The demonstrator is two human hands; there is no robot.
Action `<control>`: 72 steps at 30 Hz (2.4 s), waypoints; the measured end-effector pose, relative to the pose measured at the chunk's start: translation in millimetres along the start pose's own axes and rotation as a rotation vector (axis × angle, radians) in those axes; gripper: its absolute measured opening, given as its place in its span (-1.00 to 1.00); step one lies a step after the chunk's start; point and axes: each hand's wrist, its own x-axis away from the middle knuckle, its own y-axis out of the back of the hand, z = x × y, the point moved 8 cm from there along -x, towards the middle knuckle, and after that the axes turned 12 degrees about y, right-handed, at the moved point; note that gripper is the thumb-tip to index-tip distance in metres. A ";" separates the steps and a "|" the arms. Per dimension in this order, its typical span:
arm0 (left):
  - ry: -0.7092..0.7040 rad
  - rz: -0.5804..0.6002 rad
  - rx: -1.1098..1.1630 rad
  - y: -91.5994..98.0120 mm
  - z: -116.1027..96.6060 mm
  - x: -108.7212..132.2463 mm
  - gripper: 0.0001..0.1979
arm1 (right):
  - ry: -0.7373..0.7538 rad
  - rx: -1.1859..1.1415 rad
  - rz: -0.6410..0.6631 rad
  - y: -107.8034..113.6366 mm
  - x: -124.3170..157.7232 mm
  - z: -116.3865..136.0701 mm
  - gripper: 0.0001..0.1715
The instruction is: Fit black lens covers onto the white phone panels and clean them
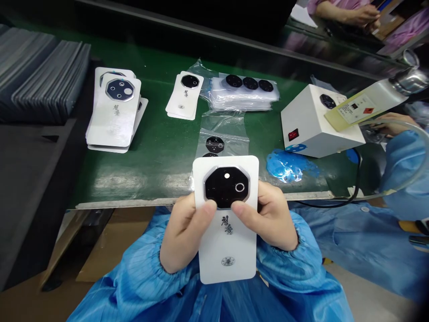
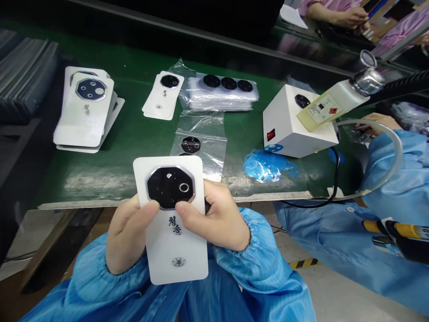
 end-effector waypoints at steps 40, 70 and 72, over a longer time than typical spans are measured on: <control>-0.236 -0.527 -0.653 104.4 -152.9 -185.0 -0.67 | -0.081 0.182 -0.146 51.9 -42.2 -103.5 -0.59; -0.470 -0.964 -1.173 112.3 -171.6 -75.7 -0.14 | 0.070 0.861 -0.038 61.2 -16.4 -56.5 -0.91; -0.559 -0.871 -1.151 88.4 -164.1 -65.5 -0.15 | 0.133 0.811 -0.066 53.6 -22.9 -48.2 -0.85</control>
